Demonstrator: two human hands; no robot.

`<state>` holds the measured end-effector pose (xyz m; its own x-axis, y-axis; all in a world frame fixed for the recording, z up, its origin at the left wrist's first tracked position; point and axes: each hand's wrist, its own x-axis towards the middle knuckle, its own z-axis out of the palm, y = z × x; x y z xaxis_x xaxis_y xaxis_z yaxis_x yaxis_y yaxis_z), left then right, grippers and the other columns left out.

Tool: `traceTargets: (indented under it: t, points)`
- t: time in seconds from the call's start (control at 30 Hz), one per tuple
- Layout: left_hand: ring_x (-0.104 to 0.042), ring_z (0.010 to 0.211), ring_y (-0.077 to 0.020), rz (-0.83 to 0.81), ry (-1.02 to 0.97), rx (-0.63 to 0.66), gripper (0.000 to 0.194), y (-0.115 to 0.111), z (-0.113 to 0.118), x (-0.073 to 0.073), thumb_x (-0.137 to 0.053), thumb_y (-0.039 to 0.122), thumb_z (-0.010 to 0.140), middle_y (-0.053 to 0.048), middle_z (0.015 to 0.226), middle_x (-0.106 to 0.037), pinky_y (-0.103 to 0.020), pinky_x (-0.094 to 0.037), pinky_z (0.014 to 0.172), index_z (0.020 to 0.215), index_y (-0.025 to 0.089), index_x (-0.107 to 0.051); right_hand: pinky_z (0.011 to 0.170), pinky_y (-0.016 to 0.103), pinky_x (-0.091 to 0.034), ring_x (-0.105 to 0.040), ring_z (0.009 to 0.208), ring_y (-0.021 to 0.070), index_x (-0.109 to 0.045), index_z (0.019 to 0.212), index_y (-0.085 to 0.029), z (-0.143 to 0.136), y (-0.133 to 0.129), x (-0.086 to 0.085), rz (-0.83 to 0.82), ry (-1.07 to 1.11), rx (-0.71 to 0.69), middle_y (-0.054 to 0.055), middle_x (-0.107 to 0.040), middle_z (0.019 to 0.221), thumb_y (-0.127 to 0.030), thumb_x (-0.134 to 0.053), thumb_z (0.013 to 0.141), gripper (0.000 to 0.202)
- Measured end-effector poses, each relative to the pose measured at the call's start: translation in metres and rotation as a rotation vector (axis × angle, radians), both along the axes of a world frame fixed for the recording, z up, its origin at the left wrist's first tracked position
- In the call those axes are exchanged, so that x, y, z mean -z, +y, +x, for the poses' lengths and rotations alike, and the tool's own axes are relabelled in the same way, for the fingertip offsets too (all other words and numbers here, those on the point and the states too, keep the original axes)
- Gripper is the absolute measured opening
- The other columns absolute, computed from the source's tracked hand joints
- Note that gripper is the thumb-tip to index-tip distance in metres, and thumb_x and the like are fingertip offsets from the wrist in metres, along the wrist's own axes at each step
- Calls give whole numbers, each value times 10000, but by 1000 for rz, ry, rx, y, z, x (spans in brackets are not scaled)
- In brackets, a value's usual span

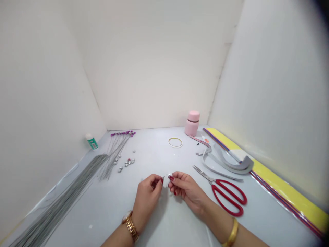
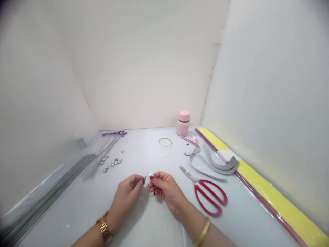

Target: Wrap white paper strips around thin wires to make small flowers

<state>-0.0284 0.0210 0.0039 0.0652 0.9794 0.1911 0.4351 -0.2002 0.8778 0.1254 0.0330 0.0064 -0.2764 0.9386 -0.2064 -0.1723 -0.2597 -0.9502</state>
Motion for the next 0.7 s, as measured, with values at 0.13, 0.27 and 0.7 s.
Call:
traceTargets:
  t: [0.13, 0.27, 0.7]
  points:
    - [-550, 527, -129, -190, -193, 75, 164, -2, 10, -2, -438, 252, 789, -22, 595, -609, -223, -437, 514, 764, 142, -557, 470, 174, -339, -491, 484, 69, -523, 709, -154, -2, -3, -4, -14, 85, 52, -18, -578, 593, -302, -655, 658, 204]
    - [-548, 561, -108, -403, -543, 124, 122, -7, 16, -5, -501, 239, 771, -22, 600, -612, -206, -433, 581, 776, 138, -569, 485, 188, -343, -471, 499, 76, -540, 669, -152, -5, -6, -2, 46, 57, 124, -36, -538, 590, -286, -666, 653, 184]
    - [-531, 548, -105, -444, -661, 92, 142, -8, 17, -1, -637, 252, 697, -25, 592, -612, -197, -396, 542, 694, 112, -613, 499, 205, -354, -456, 521, 91, -502, 700, -163, -6, -7, 6, 257, -147, 149, -47, -494, 567, -241, -581, 727, 114]
